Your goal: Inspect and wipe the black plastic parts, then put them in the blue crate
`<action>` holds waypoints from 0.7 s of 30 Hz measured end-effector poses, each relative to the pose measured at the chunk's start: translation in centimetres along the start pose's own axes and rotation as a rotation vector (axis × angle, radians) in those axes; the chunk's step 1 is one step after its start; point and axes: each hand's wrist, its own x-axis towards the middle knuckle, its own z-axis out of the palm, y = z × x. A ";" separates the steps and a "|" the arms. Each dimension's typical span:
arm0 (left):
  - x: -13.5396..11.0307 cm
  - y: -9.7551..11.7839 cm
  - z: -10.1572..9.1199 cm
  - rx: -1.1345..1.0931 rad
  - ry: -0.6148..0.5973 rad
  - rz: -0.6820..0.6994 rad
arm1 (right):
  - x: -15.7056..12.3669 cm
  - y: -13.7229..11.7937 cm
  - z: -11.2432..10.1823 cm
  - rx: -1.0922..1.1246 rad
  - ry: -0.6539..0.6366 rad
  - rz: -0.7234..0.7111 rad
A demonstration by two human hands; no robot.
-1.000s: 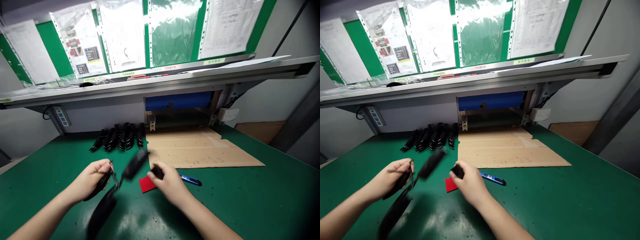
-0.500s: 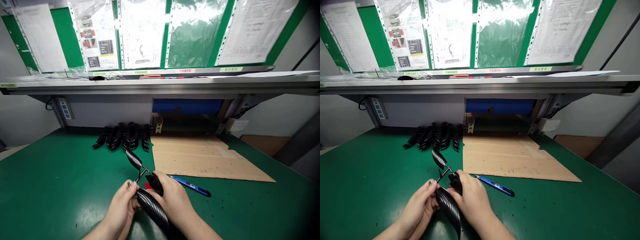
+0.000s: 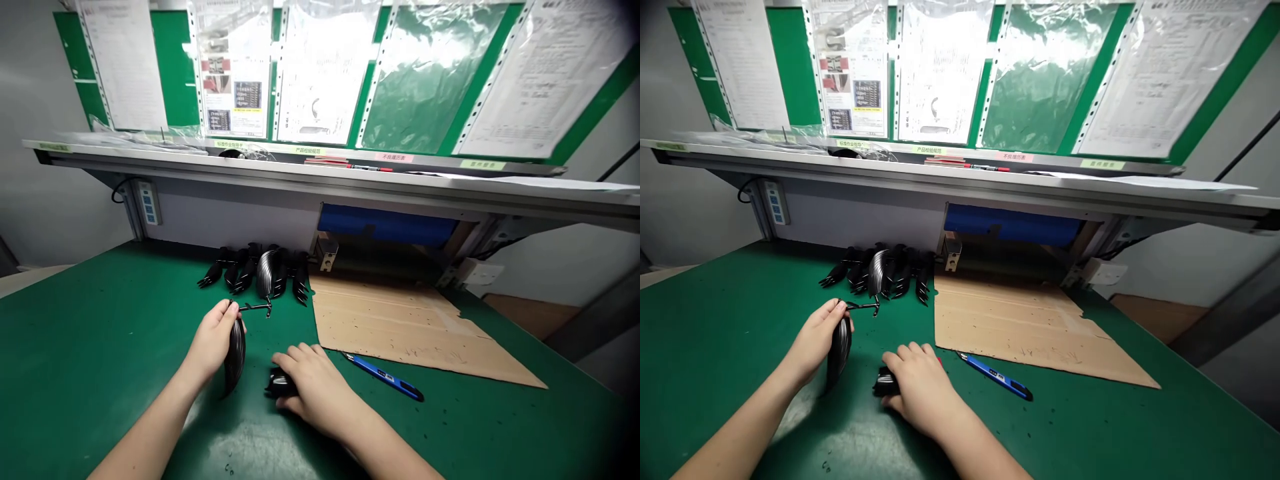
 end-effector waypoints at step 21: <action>-2.5 1.2 1.3 0.111 -0.217 0.069 | 0.2 1.6 -3.7 -0.453 0.282 0.264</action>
